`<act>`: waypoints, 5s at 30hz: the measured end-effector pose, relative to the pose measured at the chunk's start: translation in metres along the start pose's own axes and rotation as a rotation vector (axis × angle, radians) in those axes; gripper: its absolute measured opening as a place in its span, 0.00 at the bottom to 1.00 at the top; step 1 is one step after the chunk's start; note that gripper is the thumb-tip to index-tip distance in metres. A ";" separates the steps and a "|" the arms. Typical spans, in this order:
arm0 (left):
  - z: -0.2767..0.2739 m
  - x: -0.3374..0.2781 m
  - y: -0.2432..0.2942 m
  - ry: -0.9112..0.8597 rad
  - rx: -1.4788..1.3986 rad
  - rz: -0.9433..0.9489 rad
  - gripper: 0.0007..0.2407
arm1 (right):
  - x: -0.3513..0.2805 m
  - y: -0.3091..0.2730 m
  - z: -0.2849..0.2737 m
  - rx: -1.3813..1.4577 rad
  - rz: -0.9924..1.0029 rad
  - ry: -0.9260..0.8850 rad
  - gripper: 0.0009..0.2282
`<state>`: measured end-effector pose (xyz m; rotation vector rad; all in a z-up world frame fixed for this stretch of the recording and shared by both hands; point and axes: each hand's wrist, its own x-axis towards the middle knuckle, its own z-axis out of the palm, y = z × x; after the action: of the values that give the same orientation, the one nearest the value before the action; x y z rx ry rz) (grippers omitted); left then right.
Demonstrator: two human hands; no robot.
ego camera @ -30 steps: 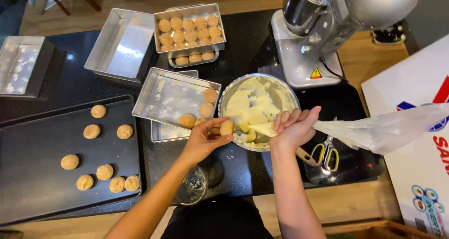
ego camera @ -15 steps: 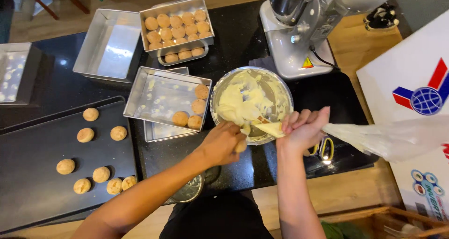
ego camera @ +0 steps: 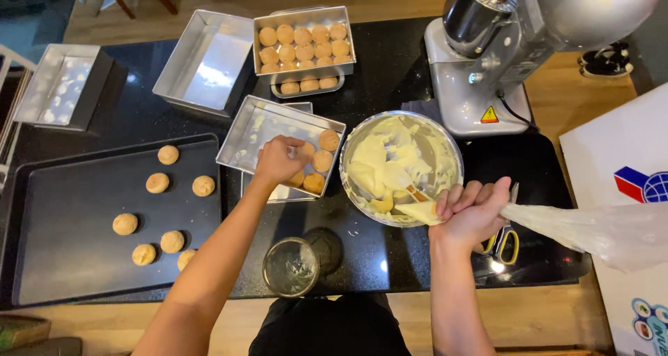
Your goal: Fill small bread puffs with cream using a piping bag.
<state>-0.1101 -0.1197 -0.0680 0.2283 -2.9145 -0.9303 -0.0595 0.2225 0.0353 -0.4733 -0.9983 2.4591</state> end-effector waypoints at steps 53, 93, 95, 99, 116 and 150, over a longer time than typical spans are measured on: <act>-0.052 -0.281 -0.030 -0.028 -1.380 0.088 0.08 | -0.151 -0.040 -0.001 -1.177 0.339 -0.893 0.06; -0.032 -0.332 -0.024 0.180 -1.189 -0.394 0.11 | -0.116 -0.022 -0.028 -0.997 0.336 -0.918 0.11; -0.028 -0.330 -0.032 0.142 -1.295 -0.475 0.11 | -0.099 -0.023 -0.034 -1.233 0.411 -0.991 0.13; -0.019 -0.322 -0.039 0.021 -1.471 -0.539 0.10 | -0.099 -0.015 -0.034 -1.161 0.657 -0.999 0.16; 0.062 -0.253 -0.070 0.180 -1.941 -0.702 0.07 | -0.136 0.190 -0.160 -0.365 0.967 -0.141 0.07; 0.134 0.172 0.175 -0.308 0.106 0.661 0.14 | 0.015 -0.031 -0.103 -1.703 0.069 -0.157 0.24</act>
<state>-0.3163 0.0690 -0.0710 -0.8913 -2.9514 -0.7378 -0.0163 0.3084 -0.0148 -0.7329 -2.9426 1.0629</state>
